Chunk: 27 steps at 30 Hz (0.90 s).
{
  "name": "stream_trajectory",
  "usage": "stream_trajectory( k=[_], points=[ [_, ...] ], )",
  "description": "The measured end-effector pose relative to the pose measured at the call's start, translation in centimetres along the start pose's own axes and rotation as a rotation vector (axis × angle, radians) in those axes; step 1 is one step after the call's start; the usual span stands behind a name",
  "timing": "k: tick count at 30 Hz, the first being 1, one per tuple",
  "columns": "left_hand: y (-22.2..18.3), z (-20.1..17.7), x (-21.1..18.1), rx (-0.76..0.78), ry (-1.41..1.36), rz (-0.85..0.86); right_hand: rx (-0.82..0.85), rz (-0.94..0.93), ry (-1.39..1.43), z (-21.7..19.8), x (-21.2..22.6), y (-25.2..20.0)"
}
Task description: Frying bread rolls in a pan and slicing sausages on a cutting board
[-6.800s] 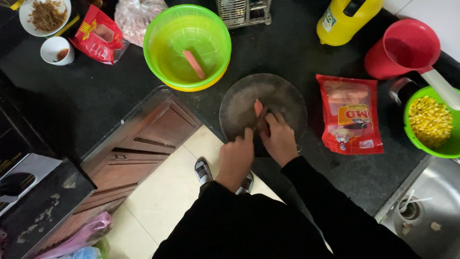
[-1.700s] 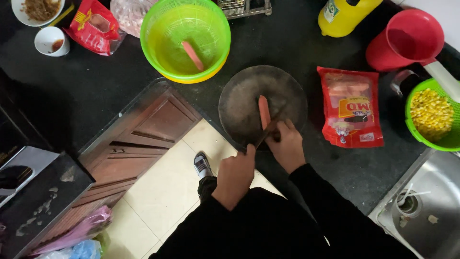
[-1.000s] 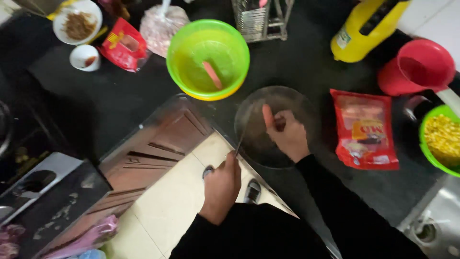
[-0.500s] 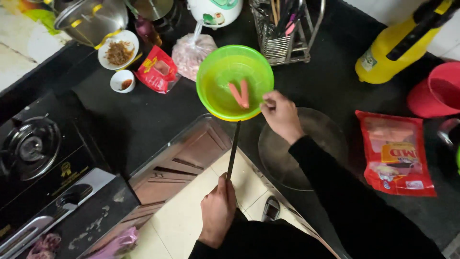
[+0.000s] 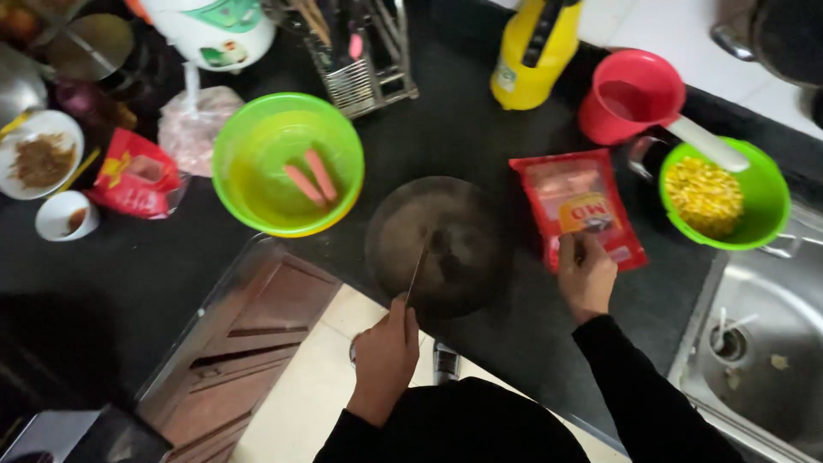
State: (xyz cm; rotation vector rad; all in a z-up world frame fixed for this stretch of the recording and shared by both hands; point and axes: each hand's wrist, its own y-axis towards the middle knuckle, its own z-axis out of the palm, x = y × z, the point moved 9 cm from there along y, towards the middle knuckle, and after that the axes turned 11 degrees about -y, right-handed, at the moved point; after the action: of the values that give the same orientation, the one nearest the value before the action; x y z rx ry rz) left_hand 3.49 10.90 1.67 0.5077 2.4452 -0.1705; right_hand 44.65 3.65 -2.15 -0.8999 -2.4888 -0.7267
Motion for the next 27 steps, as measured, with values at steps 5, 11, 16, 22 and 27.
stream_trajectory(
  k=[5,11,16,22,27],
  points=[
    [0.3,3.1,-2.0,0.11,-0.039,-0.036,0.154,-0.188,-0.309,4.6,-5.9,2.5],
    [-0.1,3.6,-2.2,0.164,0.036,-0.066,0.332,-0.185,-0.703,12.1,-10.4,6.0],
    [-0.7,2.3,-3.3,-0.025,0.068,0.034,0.505,-0.268,-0.823,21.3,-17.8,7.0],
    [-0.7,2.8,-3.0,0.03,0.035,-0.032,0.732,-0.101,-0.917,17.4,-14.7,6.5],
    [-0.6,2.9,-3.1,0.075,-0.018,-0.044,0.743,0.129,-0.737,3.4,-2.2,4.0]
  ],
)
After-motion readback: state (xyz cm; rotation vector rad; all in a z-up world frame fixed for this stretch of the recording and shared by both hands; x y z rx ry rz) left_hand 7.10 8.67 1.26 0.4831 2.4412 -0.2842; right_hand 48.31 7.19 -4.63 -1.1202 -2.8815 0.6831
